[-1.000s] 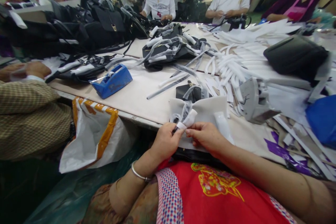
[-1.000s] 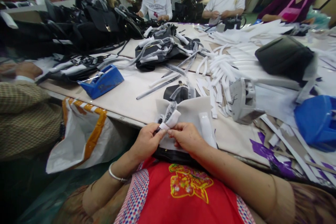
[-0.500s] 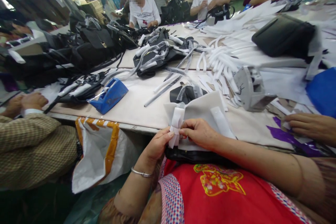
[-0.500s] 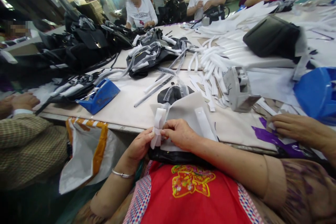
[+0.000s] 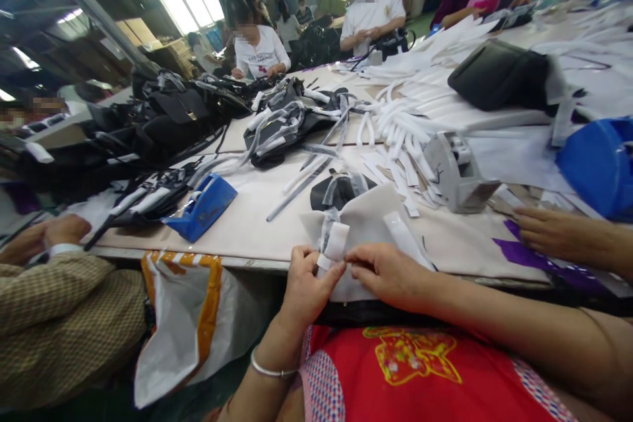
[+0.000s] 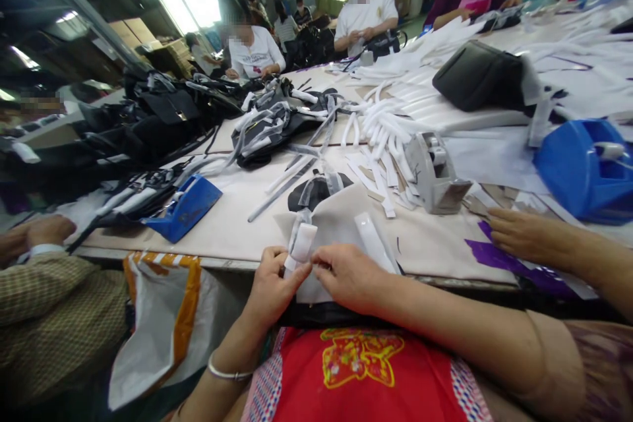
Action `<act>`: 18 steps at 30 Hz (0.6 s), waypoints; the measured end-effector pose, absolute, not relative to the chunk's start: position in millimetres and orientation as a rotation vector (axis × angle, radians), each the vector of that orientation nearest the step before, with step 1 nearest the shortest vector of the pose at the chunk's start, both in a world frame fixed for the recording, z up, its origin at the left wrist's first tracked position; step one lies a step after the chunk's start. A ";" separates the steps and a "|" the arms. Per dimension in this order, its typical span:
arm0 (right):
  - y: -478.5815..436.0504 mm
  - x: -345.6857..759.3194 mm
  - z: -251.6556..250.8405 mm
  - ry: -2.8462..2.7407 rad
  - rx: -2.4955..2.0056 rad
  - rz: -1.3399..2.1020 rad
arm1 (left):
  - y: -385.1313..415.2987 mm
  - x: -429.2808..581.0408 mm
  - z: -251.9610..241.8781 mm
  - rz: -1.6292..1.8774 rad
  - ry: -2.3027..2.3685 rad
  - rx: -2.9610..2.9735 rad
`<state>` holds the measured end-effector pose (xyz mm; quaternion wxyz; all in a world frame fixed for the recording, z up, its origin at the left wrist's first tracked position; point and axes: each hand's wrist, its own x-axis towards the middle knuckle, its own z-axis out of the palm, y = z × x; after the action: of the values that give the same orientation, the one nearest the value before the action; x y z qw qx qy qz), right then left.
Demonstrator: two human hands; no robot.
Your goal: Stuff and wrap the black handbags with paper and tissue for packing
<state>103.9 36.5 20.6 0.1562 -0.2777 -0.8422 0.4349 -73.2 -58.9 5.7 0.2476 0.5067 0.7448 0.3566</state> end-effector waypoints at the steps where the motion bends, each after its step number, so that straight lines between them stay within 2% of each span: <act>1: 41.4 112.0 24.2 -2.415 -0.783 1.107 | -58.5 -73.7 6.7 0.963 2.033 1.374; 4: 61.6 135.9 30.4 -2.364 -0.771 0.749 | -55.9 -77.7 7.4 0.984 1.844 1.158; 7: 80.7 154.2 23.9 -2.335 -0.785 0.529 | -49.9 -81.9 4.3 0.954 1.621 0.983; 9: 88.2 161.1 12.8 -2.362 -0.799 0.473 | -44.9 -82.1 0.8 0.806 1.804 1.182; 13: 93.3 166.2 -10.9 -2.434 -0.822 0.522 | -39.9 -77.9 -2.9 0.421 2.318 1.602; 16: 95.5 170.6 -17.3 -2.344 -0.823 0.685 | -38.0 -81.8 8.3 0.234 2.378 1.601; 18: 96.5 175.0 -16.1 -2.249 -0.798 0.820 | -30.0 -89.5 25.1 0.300 2.328 1.649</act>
<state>175.0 96.5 -16.1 0.3044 -0.3013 -0.8490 0.3096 -89.5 -30.0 25.1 0.1361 0.5695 0.8040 0.1035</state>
